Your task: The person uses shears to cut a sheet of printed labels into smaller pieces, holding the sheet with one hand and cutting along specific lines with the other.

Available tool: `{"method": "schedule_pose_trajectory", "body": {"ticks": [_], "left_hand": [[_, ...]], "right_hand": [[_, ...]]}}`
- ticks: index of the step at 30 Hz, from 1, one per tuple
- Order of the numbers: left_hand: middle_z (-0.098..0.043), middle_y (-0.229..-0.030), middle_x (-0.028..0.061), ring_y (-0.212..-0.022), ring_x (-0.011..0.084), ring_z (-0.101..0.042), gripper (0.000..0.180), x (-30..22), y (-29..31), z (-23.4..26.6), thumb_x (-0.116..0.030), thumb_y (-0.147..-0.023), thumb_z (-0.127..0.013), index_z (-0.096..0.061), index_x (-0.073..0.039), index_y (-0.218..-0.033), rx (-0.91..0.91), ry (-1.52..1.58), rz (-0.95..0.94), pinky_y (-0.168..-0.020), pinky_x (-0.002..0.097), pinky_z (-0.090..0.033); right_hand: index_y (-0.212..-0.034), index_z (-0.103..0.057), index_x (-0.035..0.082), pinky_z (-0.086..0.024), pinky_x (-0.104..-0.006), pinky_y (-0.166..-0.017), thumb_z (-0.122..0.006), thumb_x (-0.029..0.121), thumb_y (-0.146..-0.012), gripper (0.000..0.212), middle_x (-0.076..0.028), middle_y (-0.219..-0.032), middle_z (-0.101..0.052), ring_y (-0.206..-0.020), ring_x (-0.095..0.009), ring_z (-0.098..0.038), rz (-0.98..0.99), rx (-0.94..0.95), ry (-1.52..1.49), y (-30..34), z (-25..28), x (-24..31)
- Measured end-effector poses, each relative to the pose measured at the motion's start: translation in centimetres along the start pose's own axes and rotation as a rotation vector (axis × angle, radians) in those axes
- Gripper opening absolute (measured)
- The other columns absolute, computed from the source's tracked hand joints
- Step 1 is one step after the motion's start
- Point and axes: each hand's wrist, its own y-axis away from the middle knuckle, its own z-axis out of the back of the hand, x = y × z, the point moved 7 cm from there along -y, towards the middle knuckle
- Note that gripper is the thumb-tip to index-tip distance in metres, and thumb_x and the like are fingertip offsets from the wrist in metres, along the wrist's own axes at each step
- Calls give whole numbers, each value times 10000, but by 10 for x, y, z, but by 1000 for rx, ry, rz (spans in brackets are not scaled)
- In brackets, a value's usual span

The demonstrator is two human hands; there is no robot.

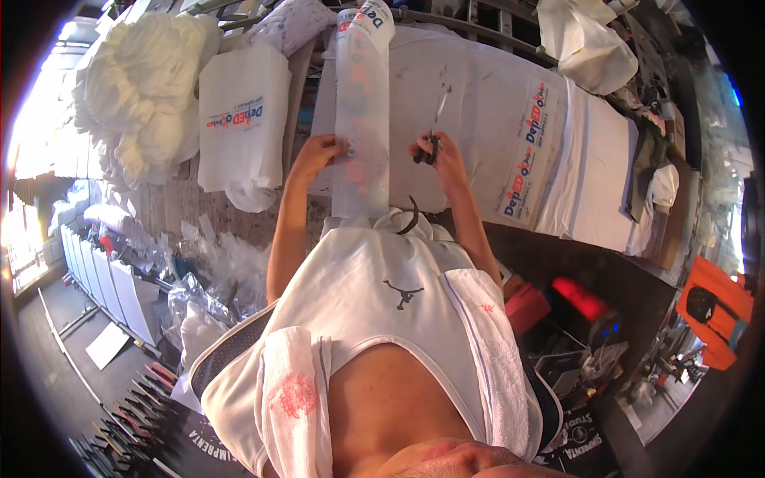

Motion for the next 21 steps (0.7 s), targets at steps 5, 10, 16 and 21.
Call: {"method": "schedule_pose_trajectory", "body": {"ticks": [5, 10, 16, 21], "left_hand": [[-699, -1039, 0, -945, 112, -655, 273, -6, 5, -17, -182, -919, -692, -717, -40, -1151, -22, -47, 10, -835, 278, -533], [-703, -1006, 30, -835, 113, -646, 281, 19, -4, -24, -185, -913, -716, -706, -6, -1129, -100, 51, 54, -730, 263, -518], [-710, -1008, 59, -847, 114, -652, 329, 18, -5, -49, -211, -915, -722, -699, 25, -1143, -77, 201, -33, -720, 271, -515], [-728, -962, 72, -805, 123, -666, 305, 13, -2, -52, -213, -915, -723, -722, 29, -1099, -145, 46, -22, -702, 287, -527]], "right_hand": [[-1150, -545, -17, -549, -340, -851, -726, 209, -925, 366, -181, -985, -717, -903, -241, -723, 1, -17, -21, 4, 14, -11], [-1182, -541, -1, -542, -316, -834, -762, 197, -904, 406, -146, -1016, -729, -912, -200, -710, 1, 114, 83, 12, -15, 1], [-1261, -504, 15, -522, -306, -864, -764, 218, -909, 482, -118, -1107, -729, -1004, -161, -679, 7, 219, 180, 18, -55, -11], [-1271, -497, 25, -512, -307, -892, -755, 202, -912, 476, -112, -1145, -720, -1019, -160, -670, 11, 270, 203, 16, -57, -20]]}}
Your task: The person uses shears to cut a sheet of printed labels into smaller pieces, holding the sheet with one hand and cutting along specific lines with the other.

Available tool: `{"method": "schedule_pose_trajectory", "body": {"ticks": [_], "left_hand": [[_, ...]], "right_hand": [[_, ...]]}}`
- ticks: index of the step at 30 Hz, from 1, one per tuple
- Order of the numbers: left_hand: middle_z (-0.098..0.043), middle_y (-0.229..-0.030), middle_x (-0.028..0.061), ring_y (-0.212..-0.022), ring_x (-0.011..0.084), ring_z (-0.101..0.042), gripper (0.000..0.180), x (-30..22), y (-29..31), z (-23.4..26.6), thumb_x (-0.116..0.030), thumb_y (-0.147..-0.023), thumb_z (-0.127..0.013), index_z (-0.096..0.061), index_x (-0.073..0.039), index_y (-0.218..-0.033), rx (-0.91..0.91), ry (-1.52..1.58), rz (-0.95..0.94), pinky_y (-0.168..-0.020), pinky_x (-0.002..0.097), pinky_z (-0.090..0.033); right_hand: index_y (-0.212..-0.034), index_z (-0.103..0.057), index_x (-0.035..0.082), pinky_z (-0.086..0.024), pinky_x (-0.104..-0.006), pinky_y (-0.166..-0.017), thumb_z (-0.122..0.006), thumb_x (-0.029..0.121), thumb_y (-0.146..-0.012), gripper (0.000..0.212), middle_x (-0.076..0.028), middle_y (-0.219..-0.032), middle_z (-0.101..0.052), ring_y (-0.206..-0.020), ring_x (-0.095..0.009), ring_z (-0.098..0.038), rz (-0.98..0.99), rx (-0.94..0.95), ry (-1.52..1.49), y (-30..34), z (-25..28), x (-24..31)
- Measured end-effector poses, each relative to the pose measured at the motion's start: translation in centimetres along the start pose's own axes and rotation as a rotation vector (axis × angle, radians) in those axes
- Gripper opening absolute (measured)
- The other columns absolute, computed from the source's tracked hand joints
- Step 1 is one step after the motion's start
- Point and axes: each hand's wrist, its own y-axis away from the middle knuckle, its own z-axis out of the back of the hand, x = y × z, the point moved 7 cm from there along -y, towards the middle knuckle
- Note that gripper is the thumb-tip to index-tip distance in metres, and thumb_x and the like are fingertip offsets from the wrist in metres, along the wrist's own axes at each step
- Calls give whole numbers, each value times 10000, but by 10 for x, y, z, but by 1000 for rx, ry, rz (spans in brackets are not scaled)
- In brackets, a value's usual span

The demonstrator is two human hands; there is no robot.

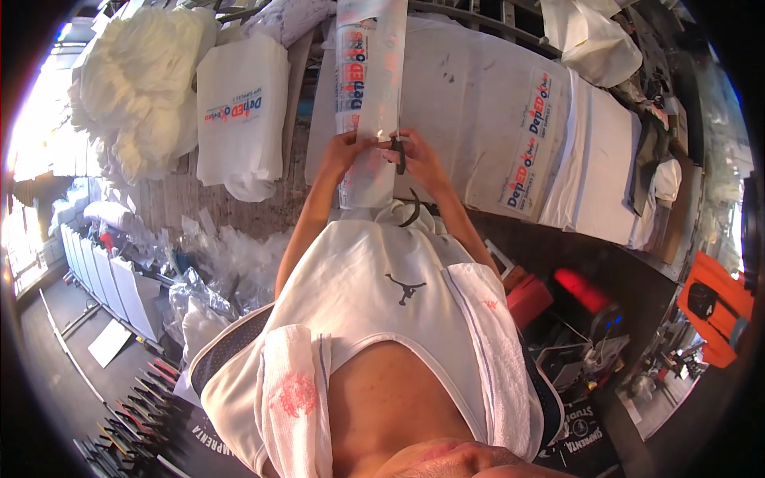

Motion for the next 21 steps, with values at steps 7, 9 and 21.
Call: {"method": "schedule_pose_trajectory", "body": {"ticks": [7, 9, 21], "left_hand": [[-720, -833, 49, -710, 111, -654, 280, 13, -7, 12, -227, -913, -723, -749, 32, -1016, -1, -38, -14, -651, 276, -522], [-715, -820, 44, -701, 105, -650, 282, 11, -6, 13, -229, -916, -719, -747, 36, -1008, 29, 32, -29, -643, 269, -518], [-706, -855, 51, -691, 89, -631, 224, 11, -5, 15, -146, -920, -651, -734, 37, -1017, 47, 32, 9, -611, 248, -502]], "right_hand": [[-1256, -503, 22, -491, -313, -921, -726, 200, -929, 433, -140, -1139, -720, -1003, -171, -661, 4, -75, -80, -2, 17, -3], [-1251, -504, 21, -493, -311, -908, -729, 200, -927, 433, -145, -1134, -721, -993, -171, -660, 9, -78, -91, -2, 25, -2], [-1214, -514, 5, -508, -306, -849, -747, 214, -917, 431, -169, -1090, -727, -918, -169, -661, 6, -187, -137, 7, 46, 1]]}}
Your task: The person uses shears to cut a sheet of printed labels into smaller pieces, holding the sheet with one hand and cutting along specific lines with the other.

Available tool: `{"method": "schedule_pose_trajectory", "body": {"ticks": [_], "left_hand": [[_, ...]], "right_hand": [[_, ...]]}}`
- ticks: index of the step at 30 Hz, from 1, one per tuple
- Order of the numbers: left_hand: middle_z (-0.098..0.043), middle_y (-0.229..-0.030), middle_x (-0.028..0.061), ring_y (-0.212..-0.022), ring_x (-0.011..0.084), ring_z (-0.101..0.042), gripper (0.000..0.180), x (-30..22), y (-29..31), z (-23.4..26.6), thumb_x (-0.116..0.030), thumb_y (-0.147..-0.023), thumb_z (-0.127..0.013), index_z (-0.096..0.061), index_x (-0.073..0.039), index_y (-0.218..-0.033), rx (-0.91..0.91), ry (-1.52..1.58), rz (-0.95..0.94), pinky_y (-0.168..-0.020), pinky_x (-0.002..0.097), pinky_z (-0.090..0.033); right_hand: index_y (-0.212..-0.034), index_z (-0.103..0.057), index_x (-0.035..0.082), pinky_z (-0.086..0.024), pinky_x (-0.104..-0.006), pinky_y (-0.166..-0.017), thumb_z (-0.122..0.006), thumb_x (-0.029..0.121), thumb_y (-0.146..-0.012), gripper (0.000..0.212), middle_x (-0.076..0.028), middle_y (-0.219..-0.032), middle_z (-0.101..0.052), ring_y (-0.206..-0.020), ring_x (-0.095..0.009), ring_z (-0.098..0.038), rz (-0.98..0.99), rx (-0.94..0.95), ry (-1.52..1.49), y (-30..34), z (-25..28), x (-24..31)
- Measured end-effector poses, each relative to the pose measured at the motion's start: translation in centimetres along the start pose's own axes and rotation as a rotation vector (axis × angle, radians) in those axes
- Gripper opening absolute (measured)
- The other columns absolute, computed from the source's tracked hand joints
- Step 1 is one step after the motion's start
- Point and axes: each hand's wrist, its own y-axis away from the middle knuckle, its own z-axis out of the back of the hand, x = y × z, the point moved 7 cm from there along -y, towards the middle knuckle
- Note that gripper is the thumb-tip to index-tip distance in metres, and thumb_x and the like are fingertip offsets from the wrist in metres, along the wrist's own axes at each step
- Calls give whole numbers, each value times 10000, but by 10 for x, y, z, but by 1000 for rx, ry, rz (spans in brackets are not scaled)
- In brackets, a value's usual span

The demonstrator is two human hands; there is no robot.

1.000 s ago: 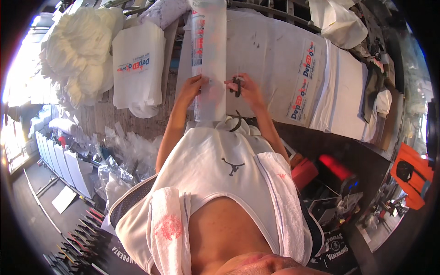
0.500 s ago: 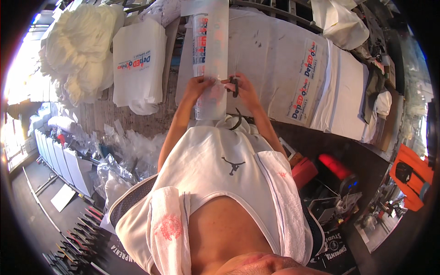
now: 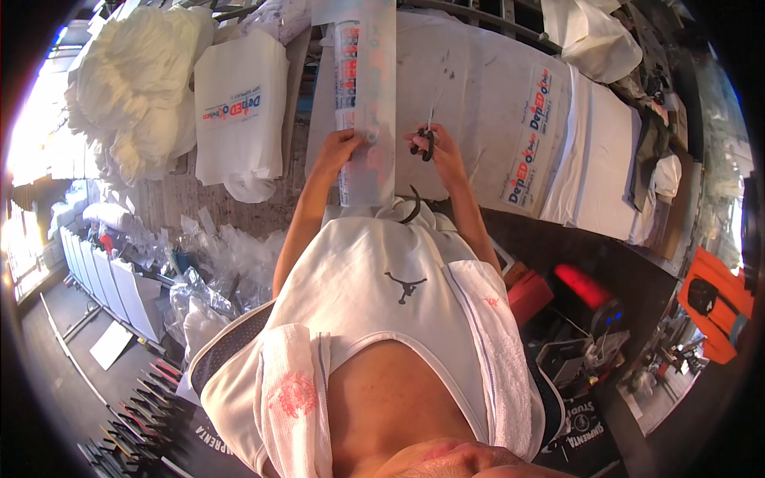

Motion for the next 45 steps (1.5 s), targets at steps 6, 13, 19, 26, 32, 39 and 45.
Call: {"method": "schedule_pose_trajectory", "body": {"ticks": [6, 13, 19, 26, 32, 39, 45], "left_hand": [[-681, -820, 19, -641, 77, -570, 228, -3, 1, -5, -184, -906, -685, -736, 15, -1008, -1, 10, -26, -561, 235, -436], [-677, -828, 42, -680, 98, -577, 254, -14, 4, -24, -224, -903, -701, -734, 10, -996, -66, -30, -24, -604, 261, -449], [-683, -832, 56, -719, 126, -588, 304, -33, -3, -63, -279, -895, -698, -721, 12, -982, -133, -91, -136, -672, 291, -475], [-678, -796, 184, -757, 302, -678, 291, -35, -30, -159, -265, -837, -705, -670, 7, -931, -87, -514, -427, -710, 387, -513], [-673, -886, 198, -864, 408, -666, 198, -4, -43, -207, -193, -822, -685, -643, -20, -909, -107, -784, -447, -755, 489, -524], [-668, -906, 171, -852, 388, -670, 212, 26, -44, -200, -215, -837, -697, -624, -20, -879, -154, -849, -432, -760, 473, -530], [-717, -938, 144, -832, 259, -710, 257, 61, 15, -177, -237, -934, -673, -684, 6, -1018, -11, -461, -407, -751, 367, -545]], "right_hand": [[-1201, -514, -2, -509, -304, -832, -743, 202, -919, 417, -172, -1083, -726, -905, -170, -657, -3, 9, -4, 0, 4, -6], [-1209, -511, -8, -512, -305, -812, -742, 206, -916, 430, -167, -1072, -727, -902, -175, -656, 7, 21, -17, 6, 10, -11], [-1226, -513, -9, -514, -301, -804, -735, 207, -921, 435, -159, -1069, -729, -912, -177, -663, 14, -12, 0, 15, 28, -13], [-1254, -546, 0, -516, -294, -801, -727, 193, -926, 421, -150, -1046, -729, -887, -177, -669, 70, -186, -45, 38, 93, -1], [-1226, -573, 5, -518, -284, -805, -723, 177, -926, 377, -139, -1035, -729, -867, -169, -672, -18, -319, -9, 67, 157, -27], [-1208, -593, 27, -530, -290, -795, -721, 186, -927, 348, -117, -1020, -730, -880, -167, -690, -63, -229, 36, 78, 173, -60], [-1232, -592, 43, -509, -286, -802, -728, 243, -926, 390, -91, -1014, -728, -888, -158, -684, -180, -183, 174, 74, 166, -77]]}}
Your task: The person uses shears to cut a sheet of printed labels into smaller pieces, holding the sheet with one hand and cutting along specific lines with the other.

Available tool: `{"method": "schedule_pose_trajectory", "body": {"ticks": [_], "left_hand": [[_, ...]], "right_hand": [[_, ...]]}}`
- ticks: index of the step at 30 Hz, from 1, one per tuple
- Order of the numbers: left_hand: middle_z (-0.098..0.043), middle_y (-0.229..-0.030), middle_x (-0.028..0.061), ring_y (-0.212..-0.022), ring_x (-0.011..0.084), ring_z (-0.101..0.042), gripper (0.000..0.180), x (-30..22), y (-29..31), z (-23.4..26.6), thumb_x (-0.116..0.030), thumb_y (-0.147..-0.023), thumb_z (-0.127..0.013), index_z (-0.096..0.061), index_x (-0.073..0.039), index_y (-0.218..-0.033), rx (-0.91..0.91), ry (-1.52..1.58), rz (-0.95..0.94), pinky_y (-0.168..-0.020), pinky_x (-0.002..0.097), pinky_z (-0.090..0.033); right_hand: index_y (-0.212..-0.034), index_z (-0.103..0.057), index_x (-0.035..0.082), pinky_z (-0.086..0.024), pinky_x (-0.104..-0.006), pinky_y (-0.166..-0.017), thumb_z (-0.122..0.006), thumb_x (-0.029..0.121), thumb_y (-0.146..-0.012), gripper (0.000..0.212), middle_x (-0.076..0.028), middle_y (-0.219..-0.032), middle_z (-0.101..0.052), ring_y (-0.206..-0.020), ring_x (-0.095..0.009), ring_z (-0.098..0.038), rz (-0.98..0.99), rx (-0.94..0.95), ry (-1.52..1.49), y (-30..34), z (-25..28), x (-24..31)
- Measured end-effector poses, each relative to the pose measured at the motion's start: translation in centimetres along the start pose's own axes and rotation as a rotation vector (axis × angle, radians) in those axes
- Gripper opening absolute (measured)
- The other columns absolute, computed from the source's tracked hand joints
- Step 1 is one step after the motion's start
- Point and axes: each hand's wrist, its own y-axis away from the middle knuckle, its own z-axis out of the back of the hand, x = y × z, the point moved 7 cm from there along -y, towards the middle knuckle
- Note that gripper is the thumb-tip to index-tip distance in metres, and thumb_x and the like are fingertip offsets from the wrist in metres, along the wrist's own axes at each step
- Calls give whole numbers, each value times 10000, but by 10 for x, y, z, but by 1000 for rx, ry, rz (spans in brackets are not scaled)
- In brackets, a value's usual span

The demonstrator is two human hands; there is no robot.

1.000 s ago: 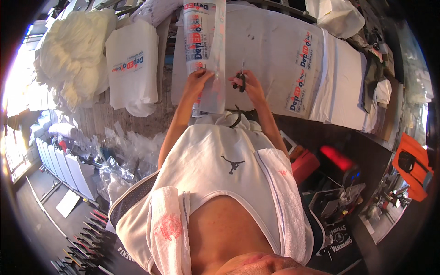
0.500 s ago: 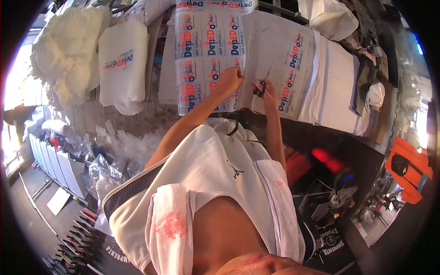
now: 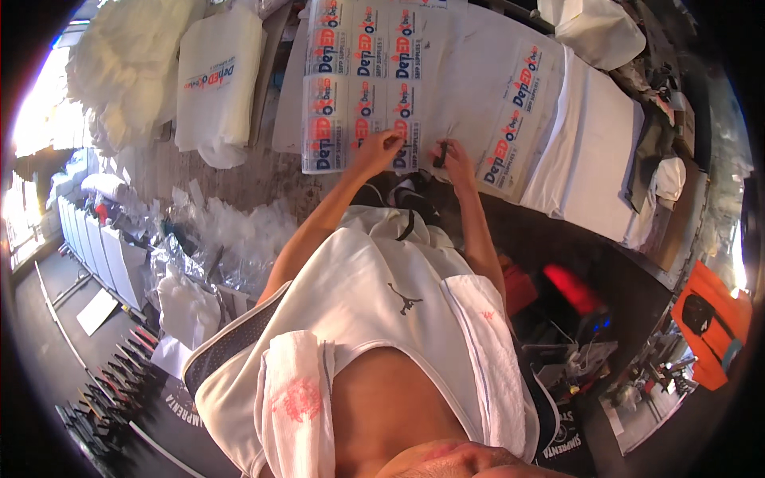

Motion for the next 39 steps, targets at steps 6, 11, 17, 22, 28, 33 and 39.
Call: {"method": "schedule_pose_trajectory", "body": {"ticks": [6, 11, 17, 22, 28, 33, 39], "left_hand": [[-726, -923, 105, -797, 160, -714, 260, 83, 95, 7, -201, -959, -645, -688, 32, -1066, 99, 496, 581, -717, 281, -582], [-692, -993, 82, -880, 188, -700, 300, 112, 120, 14, -251, -936, -702, -636, -16, -1111, -157, 839, 738, -785, 318, -589], [-679, -1085, 102, -927, 205, -691, 274, 119, 116, 4, -210, -958, -681, -617, -40, -1163, -120, 1030, 718, -828, 346, -586], [-693, -1083, 98, -964, 204, -684, 259, 125, 109, 5, -193, -968, -672, -617, -51, -1178, 31, 1121, 588, -863, 345, -571], [-699, -1073, 66, -983, 177, -664, 272, 123, 105, -4, -271, -973, -681, -639, -72, -1155, 134, 1107, 618, -880, 325, -541], [-696, -1088, 47, -978, 163, -655, 295, 125, 104, -8, -324, -978, -670, -637, -96, -1163, 139, 1059, 655, -909, 330, -533], [-668, -1176, 96, -1129, 228, -636, 324, 125, 128, 16, -312, -1009, -606, -609, -63, -1216, 174, 1095, 627, -1023, 418, -500]], "right_hand": [[-1192, -604, 15, -501, -257, -717, -752, 222, -911, 379, -86, -931, -732, -794, -125, -665, 47, -22, 111, 10, -10, 6], [-1204, -602, 24, -483, -250, -687, -762, 262, -910, 411, -89, -918, -733, -769, -119, -656, 15, -25, 132, 30, -18, 4], [-1199, -594, 9, -505, -253, -719, -748, 233, -925, 386, -116, -912, -731, -780, -126, -656, 83, 42, -14, 46, -38, -22], [-1182, -587, -14, -514, -262, -757, -724, 192, -945, 343, -105, -899, -721, -819, -130, -664, 144, 97, -4, 58, -70, -21], [-1181, -589, -19, -516, -259, -746, -715, 187, -952, 333, -95, -905, -721, -815, -127, -657, 104, 76, -1, 65, -78, -16], [-1188, -594, -10, -512, -266, -743, -720, 221, -948, 357, -86, -896, -724, -795, -129, -651, 123, 76, 52, 60, -68, 2], [-1208, -600, 20, -509, -272, -740, -730, 243, -937, 375, -94, -915, -729, -801, -132, -657, 145, 33, 55, 44, -35, 25]]}}
